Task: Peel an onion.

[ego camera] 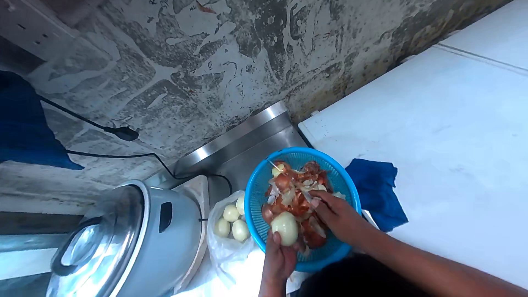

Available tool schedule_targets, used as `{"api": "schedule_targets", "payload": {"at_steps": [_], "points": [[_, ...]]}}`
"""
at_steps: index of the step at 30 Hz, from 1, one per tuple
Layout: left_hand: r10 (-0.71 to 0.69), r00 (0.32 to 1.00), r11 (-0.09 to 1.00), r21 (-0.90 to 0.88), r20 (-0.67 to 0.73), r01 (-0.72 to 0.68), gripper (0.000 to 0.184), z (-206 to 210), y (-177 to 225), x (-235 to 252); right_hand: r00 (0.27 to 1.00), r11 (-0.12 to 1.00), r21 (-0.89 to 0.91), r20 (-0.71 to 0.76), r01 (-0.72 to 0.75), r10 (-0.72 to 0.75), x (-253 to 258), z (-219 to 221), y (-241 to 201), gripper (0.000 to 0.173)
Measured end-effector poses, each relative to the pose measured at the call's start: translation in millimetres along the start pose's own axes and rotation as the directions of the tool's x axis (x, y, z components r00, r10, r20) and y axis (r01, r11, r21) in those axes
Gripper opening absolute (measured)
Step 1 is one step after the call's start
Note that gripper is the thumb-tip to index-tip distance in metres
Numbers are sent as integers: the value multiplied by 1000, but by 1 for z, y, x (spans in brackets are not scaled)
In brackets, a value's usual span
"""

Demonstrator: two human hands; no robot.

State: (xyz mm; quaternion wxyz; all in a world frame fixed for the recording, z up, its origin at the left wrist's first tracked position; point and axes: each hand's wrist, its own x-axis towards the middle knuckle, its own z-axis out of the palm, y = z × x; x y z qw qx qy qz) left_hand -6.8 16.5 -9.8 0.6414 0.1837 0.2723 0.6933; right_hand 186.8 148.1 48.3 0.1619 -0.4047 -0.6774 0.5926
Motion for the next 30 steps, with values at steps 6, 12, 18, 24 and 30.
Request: {"api": "schedule_targets", "payload": {"at_steps": [6,12,18,24,30], "points": [[13,996,998,70,-84,-7,67,5,-4,5,959,971,-166,254,170,-125,-17,-4,-25,69],[85,996,984,156,-15,-82,51,12,-7,3,909,868,-379,381,320,-169,-24,-8,-28,66],[80,996,977,202,-32,-72,66,12,-5,9,924,833,-417,276,364,-265,-26,-2,-15,55],[96,992,922,369,86,-121,66,17,-5,8,986,970,-183,71,159,-148,-7,-19,2,49],[111,987,968,237,-114,-81,73,14,-7,8,937,923,-263,283,282,-206,-28,-19,-17,60]]}}
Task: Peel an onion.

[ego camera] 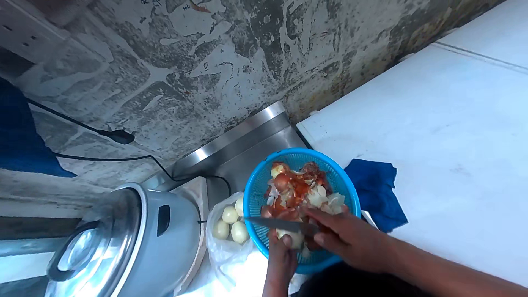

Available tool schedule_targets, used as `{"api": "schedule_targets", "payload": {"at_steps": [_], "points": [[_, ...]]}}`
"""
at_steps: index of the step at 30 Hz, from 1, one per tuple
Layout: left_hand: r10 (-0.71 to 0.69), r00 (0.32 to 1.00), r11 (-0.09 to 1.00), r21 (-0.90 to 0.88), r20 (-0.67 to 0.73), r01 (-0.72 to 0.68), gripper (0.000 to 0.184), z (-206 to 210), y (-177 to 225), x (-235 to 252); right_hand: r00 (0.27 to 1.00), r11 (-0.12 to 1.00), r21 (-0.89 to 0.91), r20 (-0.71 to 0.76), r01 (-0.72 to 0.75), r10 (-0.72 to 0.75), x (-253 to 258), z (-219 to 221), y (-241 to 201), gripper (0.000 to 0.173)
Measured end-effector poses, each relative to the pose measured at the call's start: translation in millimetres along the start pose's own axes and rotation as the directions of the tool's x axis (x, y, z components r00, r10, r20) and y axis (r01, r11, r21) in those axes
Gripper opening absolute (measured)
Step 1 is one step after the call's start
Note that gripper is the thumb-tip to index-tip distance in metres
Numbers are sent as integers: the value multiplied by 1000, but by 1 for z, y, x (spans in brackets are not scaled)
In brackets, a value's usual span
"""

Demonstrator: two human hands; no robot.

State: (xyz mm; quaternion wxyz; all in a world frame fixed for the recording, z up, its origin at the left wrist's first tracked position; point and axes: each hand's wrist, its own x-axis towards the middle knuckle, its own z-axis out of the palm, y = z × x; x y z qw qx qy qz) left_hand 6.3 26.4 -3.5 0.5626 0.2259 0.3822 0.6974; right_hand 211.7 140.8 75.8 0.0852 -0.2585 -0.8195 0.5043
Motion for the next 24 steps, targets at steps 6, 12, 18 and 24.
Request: {"api": "schedule_targets", "payload": {"at_steps": [6,12,18,24], "points": [[49,998,995,83,31,-52,64,5,-2,-3,997,977,-201,16,76,-74,-1,13,-4,54],[96,995,979,177,37,-101,75,9,0,-1,999,973,-228,12,37,-35,-2,10,-2,49],[118,983,957,247,140,-150,66,3,1,1,987,999,21,-155,-38,40,4,9,15,47],[103,980,949,279,172,-149,73,2,2,-1,966,966,99,-70,-241,248,7,-18,21,49]]}}
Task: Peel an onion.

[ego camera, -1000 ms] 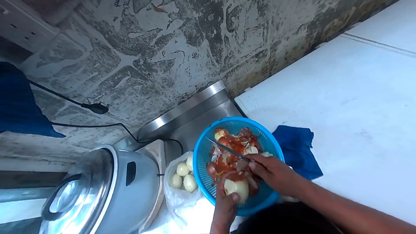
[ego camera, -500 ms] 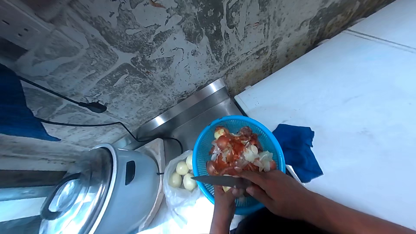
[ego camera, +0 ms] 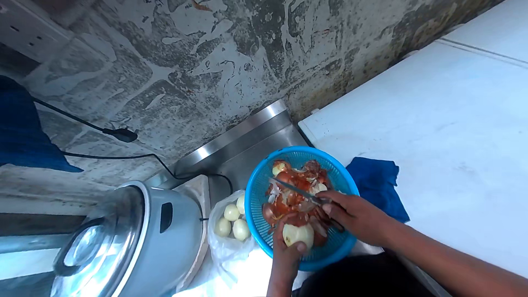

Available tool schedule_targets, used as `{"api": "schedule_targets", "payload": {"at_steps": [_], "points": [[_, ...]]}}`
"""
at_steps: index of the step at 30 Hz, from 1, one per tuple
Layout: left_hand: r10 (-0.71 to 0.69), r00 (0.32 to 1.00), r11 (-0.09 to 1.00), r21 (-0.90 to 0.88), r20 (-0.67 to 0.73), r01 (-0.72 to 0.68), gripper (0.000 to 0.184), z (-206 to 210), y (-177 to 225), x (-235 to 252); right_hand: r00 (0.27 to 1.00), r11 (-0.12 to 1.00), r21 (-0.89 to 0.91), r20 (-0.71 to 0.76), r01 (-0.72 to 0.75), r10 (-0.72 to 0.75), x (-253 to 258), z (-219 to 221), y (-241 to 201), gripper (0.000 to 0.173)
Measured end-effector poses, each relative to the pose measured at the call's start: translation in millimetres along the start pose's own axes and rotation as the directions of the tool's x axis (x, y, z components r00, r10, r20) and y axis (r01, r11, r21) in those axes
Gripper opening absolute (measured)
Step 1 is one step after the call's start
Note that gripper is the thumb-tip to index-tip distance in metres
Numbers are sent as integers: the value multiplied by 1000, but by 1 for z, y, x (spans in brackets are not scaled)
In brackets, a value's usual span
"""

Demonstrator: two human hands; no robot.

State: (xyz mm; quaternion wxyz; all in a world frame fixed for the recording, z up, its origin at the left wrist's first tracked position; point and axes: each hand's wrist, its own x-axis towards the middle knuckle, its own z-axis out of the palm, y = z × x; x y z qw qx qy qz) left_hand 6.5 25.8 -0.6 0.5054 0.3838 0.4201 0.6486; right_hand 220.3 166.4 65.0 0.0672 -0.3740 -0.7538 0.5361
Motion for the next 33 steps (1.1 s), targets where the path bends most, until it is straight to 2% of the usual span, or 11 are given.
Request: {"api": "schedule_targets", "payload": {"at_steps": [4,7,12,16,20,25,33], "points": [[-30,996,997,-70,-85,24,74,6,0,4,973,979,-100,169,179,-160,-18,4,-23,63],[-55,993,997,-54,-106,49,74,6,-2,0,949,941,-231,254,249,-189,-21,10,-29,65],[-49,997,997,48,-67,52,74,10,2,-2,946,894,-335,230,297,-229,-20,12,-26,53],[-35,999,996,78,-30,37,71,12,4,0,955,869,-405,194,286,-224,-20,13,-24,52],[-6,1000,988,152,-8,8,62,10,3,1,976,943,-268,146,199,-164,-12,14,-15,52],[-13,1000,981,192,11,11,78,7,3,1,990,994,-28,100,104,-101,-3,20,-3,48],[-5,999,989,150,48,-2,83,4,3,2,999,1000,20,32,-15,14,6,26,-8,48]]}}
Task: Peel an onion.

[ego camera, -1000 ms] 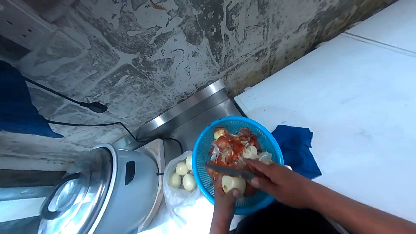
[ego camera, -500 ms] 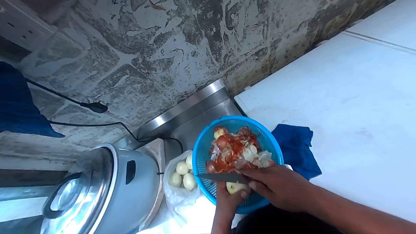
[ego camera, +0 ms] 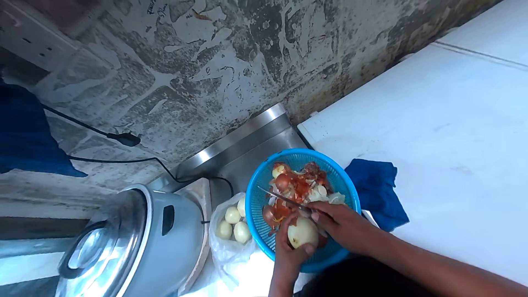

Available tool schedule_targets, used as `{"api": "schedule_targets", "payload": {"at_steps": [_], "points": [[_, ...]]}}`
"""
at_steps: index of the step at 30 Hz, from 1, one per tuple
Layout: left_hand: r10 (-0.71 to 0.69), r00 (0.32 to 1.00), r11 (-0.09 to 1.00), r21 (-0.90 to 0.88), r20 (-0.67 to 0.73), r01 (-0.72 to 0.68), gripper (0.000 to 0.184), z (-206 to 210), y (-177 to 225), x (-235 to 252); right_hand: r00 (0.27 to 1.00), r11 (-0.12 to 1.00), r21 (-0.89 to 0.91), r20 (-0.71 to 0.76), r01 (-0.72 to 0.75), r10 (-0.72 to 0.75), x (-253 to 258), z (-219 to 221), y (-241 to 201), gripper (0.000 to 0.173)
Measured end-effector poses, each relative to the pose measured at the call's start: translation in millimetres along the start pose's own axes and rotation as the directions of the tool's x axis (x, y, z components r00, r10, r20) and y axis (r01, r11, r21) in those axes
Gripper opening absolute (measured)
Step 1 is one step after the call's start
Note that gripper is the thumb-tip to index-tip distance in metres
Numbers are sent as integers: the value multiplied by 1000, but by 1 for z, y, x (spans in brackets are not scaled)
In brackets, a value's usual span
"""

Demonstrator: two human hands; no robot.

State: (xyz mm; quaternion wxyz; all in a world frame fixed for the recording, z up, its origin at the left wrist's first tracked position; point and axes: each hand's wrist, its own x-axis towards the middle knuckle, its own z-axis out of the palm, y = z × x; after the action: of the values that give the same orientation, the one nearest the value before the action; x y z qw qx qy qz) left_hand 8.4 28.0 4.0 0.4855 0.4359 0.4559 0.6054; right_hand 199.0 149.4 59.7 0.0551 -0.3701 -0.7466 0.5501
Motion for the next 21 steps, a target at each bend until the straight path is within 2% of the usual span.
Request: {"api": "schedule_targets", "payload": {"at_steps": [4,7,10,14,21], "points": [[22,999,997,-73,29,-19,84,0,2,-1,995,996,55,-56,-73,77,6,-2,5,48],[-11,1000,991,-130,-15,9,89,-2,1,-2,996,985,153,-23,-82,86,5,-6,7,49],[-48,997,984,-175,-60,37,92,-1,1,0,1000,984,179,6,4,-5,-5,-2,6,58],[-70,994,972,-231,-89,48,93,1,0,1,990,989,85,57,124,-129,-21,7,-5,65],[-69,997,958,-279,-26,59,86,-2,-2,-2,987,982,97,5,161,-162,-14,12,7,49]]}}
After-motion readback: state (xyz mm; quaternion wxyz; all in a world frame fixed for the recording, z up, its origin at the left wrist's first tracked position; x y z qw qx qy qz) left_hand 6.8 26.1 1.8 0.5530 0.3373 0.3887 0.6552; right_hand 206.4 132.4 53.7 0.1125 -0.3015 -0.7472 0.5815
